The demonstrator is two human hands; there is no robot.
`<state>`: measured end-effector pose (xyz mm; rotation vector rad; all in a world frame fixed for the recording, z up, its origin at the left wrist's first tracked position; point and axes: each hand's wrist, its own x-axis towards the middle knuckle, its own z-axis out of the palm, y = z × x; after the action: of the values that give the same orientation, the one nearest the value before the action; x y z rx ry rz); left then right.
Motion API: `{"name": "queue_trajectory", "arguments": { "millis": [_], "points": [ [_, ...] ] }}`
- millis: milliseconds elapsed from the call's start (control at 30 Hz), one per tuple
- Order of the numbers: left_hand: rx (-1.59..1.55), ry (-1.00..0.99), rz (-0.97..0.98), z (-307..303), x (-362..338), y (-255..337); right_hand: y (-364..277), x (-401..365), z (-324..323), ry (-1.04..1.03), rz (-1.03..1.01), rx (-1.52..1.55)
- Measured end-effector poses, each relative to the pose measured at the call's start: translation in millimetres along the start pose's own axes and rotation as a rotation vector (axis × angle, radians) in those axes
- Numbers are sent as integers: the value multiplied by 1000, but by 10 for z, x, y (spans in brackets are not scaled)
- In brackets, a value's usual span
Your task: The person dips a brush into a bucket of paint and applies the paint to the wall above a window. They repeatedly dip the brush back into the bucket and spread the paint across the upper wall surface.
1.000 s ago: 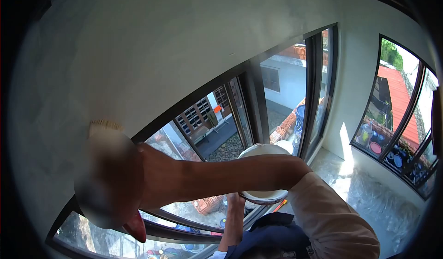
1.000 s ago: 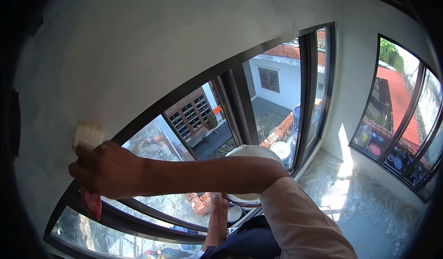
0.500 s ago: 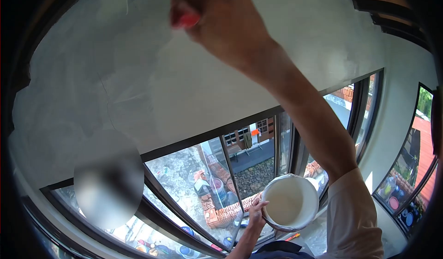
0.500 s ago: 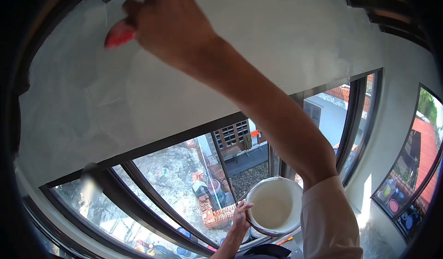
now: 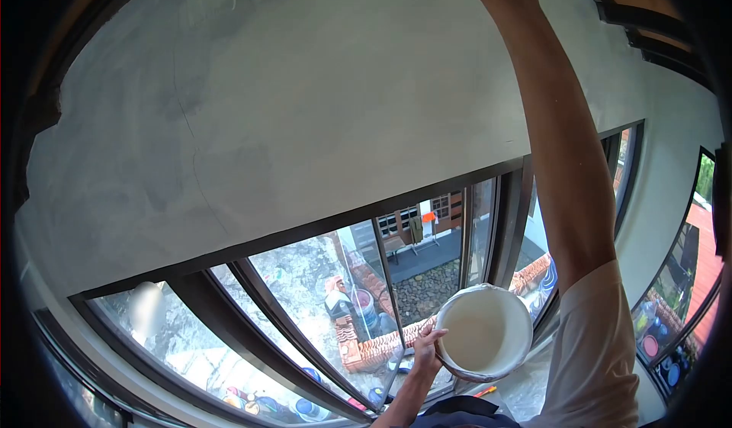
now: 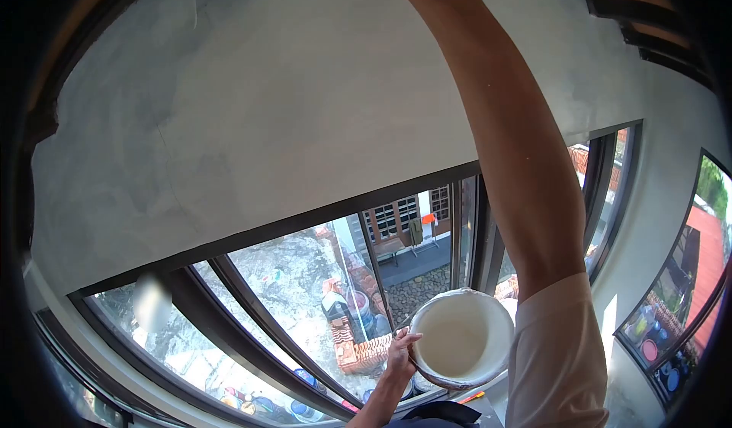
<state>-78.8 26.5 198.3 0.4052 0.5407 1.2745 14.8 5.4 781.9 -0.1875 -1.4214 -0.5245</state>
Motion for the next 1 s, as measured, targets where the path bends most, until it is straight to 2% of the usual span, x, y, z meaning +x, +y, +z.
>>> {"name": "queue_trajectory", "arguments": {
  "millis": [33,100,133,167,200,300,333,400,433,500,533,567,600,633,700,733,800,833,867,933,967,1000],
  "points": [
    [-7,6,7,17,-11,9,-53,-27,49,-4,1,11],
    [23,27,59,65,-27,27,-145,-73,194,77,-416,-217],
    [25,35,60,35,-26,14,-229,-179,397,-123,-347,-202],
    [7,15,61,-3,15,-9,-252,-352,768,-16,-612,-387],
    [-7,-5,61,-48,43,-17,-534,-616,890,-250,-582,-339],
    [19,-96,101,-122,101,-79,-1252,-1151,1278,-553,-631,89],
    [41,-61,71,-111,103,-74,-1311,-1143,1315,-546,-625,80],
    [51,-33,60,-79,45,-46,-1381,-1089,1381,-591,-369,517],
    [35,-5,52,-48,47,-55,-1303,-980,1298,-514,-175,614],
    [4,-27,50,-146,123,-106,-948,-693,1068,-453,-3,375],
    [11,4,48,-73,68,-81,-663,-575,1077,-434,172,581],
    [17,34,45,-3,24,-54,-384,-500,1032,-149,-67,465],
    [3,33,53,72,8,-20,-482,-348,543,-196,4,464],
    [12,32,58,122,-30,17,-422,-291,424,-9,110,411],
    [4,55,64,105,-89,8,-292,-195,159,169,-65,-11],
    [8,37,73,77,-58,2,-283,-217,206,157,-59,5],
    [18,29,86,106,-58,16,-285,-294,257,84,-307,-252],
    [16,41,85,59,-27,-6,11,-654,746,-193,-359,-83],
    [29,9,81,-29,47,-30,-436,-867,738,-170,-491,-483],
    [33,17,78,29,9,-22,-1078,-1431,964,-386,-476,-163],
    [31,28,73,105,-33,3,-1247,-1719,1087,-426,-605,-52],
    [23,-1,80,160,-72,23,-1423,-1946,1193,-483,-558,118]
  ]
}}
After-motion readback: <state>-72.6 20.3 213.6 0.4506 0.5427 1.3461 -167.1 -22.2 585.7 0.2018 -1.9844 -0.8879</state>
